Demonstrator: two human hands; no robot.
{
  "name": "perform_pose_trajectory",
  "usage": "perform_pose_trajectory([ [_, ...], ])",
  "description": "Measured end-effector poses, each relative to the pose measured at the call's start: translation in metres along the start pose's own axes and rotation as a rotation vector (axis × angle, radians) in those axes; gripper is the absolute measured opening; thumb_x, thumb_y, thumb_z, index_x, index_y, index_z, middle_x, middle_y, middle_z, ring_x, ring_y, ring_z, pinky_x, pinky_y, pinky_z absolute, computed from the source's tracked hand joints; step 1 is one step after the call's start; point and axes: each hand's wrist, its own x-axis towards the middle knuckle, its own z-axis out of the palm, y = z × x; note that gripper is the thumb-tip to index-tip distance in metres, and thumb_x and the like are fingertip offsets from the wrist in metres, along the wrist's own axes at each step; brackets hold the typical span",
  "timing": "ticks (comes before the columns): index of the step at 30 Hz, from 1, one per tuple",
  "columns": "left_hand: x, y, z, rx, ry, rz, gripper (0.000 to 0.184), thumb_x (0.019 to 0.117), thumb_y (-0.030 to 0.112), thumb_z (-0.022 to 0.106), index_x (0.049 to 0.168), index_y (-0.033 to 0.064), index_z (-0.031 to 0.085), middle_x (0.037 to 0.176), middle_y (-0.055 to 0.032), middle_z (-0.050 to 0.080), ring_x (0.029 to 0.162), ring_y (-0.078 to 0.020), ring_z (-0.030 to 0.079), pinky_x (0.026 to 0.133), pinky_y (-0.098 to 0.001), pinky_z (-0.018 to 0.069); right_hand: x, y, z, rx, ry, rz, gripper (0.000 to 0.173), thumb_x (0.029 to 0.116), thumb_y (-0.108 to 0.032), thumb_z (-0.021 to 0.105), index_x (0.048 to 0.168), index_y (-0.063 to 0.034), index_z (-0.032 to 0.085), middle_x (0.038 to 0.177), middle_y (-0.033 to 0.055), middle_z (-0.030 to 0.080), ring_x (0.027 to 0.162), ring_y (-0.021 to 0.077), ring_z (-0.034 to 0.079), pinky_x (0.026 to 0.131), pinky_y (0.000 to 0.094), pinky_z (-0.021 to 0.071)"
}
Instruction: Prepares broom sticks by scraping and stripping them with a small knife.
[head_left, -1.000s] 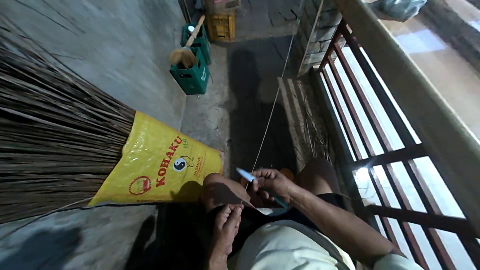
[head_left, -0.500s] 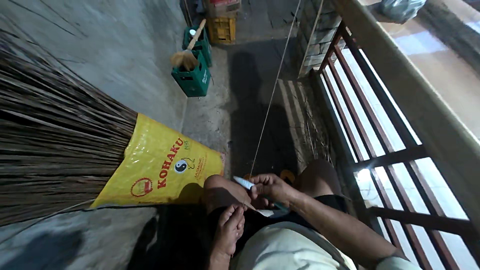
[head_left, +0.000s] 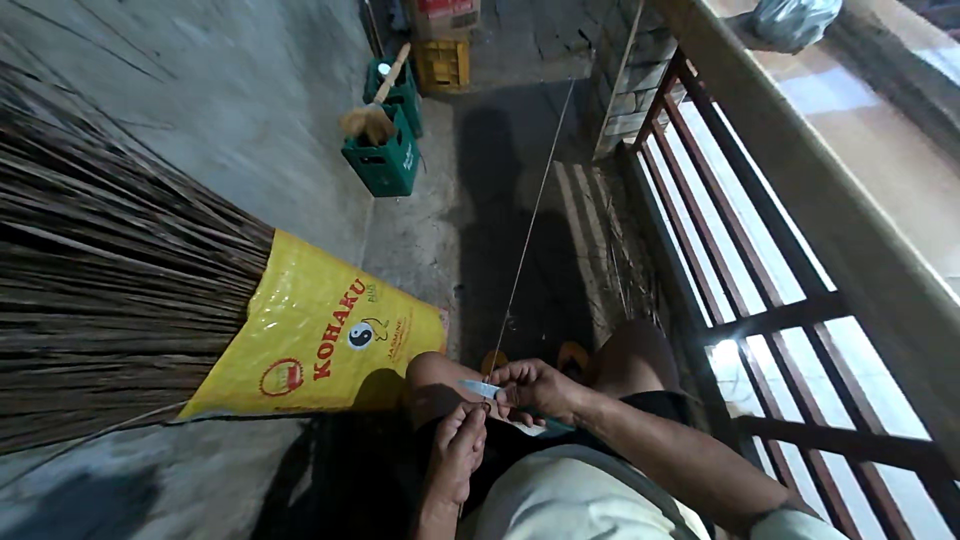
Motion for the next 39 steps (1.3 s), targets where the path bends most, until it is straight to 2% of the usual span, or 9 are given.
perform_pose_trajectory([
  [3,0.001,0.0,-0.001,-0.001,-0.004,-0.013,0.016,0.1021,0.018,0.05,0.098,0.0124,0.064,0.057,0.0094,0.044,0.042,0.0025,0.036,0.039,-0.013,0.0318,0.002,0.002,-0.001,0.008,0.019,-0.009,0.023,0.1008,-0.01,0.06,0.122,-0.0044,0.065,0.082,0.0019,0.07,0.051,0.0039,0.055,0.045,0.0196,0.0463],
  [7,-0.008,-0.006,-0.005,0.017,0.012,-0.087,0.018,0.102,0.013,0.049,0.106,0.0078,0.065,0.057,0.0092,0.043,0.042,0.0019,0.035,0.039,-0.0136,0.0317,0.002,-0.016,-0.021,-0.016,0.203,-0.092,0.025,0.1005,-0.01,0.059,0.124,-0.0013,0.064,0.083,-0.0002,0.069,0.055,0.0036,0.056,0.048,0.0198,0.048],
  [13,-0.01,-0.006,-0.01,0.031,-0.019,-0.092,0.017,0.1014,0.013,0.048,0.105,0.0086,0.065,0.056,0.0099,0.043,0.041,0.003,0.035,0.039,-0.0129,0.0309,-0.001,-0.017,-0.019,-0.014,0.092,-0.042,0.027,0.1016,-0.013,0.059,0.127,-0.0049,0.062,0.083,-0.0001,0.069,0.052,0.0031,0.054,0.045,0.0188,0.0459],
  [19,-0.017,-0.009,-0.02,0.062,-0.034,-0.138,0.018,0.1017,0.014,0.049,0.106,0.0092,0.066,0.057,0.01,0.044,0.042,0.003,0.036,0.039,-0.0129,0.0313,0.005,-0.031,-0.04,0.097,0.293,-0.101,0.023,0.1011,-0.007,0.058,0.124,-0.0032,0.061,0.082,0.0016,0.069,0.052,0.0046,0.055,0.046,0.0191,0.0464],
  [23,-0.008,-0.009,-0.012,0.253,0.083,0.009,0.026,0.1031,0.013,0.048,0.12,0.0014,0.065,0.07,0.0048,0.057,0.052,-0.0004,0.048,0.046,-0.0145,0.0399,0.008,-0.021,-0.025,0.087,0.367,-0.161,0.029,0.1021,-0.006,0.056,0.13,0.0012,0.058,0.085,0.0035,0.069,0.056,0.006,0.057,0.048,0.0203,0.0474],
  [27,0.007,-0.003,0.001,0.329,0.187,0.165,0.023,0.1014,0.01,0.052,0.115,-0.0011,0.067,0.072,0.0052,0.057,0.056,-0.0007,0.048,0.051,-0.0159,0.0407,0.007,-0.008,0.002,0.029,0.297,-0.172,0.028,0.1018,-0.008,0.056,0.129,0.0005,0.058,0.087,0.0029,0.068,0.059,0.0077,0.059,0.053,0.023,0.0511],
  [31,0.009,0.006,0.004,0.15,0.065,0.046,0.019,0.1038,0.013,0.046,0.104,0.0073,0.064,0.062,0.0078,0.048,0.046,0.0011,0.038,0.042,-0.0142,0.0325,0.003,0.014,0.01,-0.012,0.081,-0.14,0.03,0.1017,-0.015,0.06,0.129,-0.0027,0.062,0.088,0.0025,0.07,0.054,0.0051,0.057,0.049,0.0219,0.049],
  [36,-0.002,0.002,-0.004,0.048,0.005,-0.034,0.017,0.1029,0.012,0.048,0.106,0.0081,0.064,0.059,0.0086,0.046,0.043,0.0024,0.037,0.039,-0.0129,0.0316,0.0,-0.011,-0.01,0.052,0.153,-0.113,0.023,0.1005,-0.011,0.059,0.122,-0.0036,0.063,0.084,0.0013,0.069,0.053,0.0042,0.055,0.046,0.0201,0.0473],
  [39,-0.004,-0.003,-0.005,0.019,-0.003,-0.066,0.018,0.1027,0.012,0.048,0.108,0.0079,0.064,0.058,0.0087,0.046,0.043,0.0027,0.037,0.039,-0.0126,0.0317,0.003,-0.011,-0.017,0.097,0.112,-0.1,0.023,0.0999,-0.011,0.06,0.122,-0.0045,0.063,0.083,0.0012,0.07,0.052,0.0039,0.056,0.046,0.0192,0.0474],
])
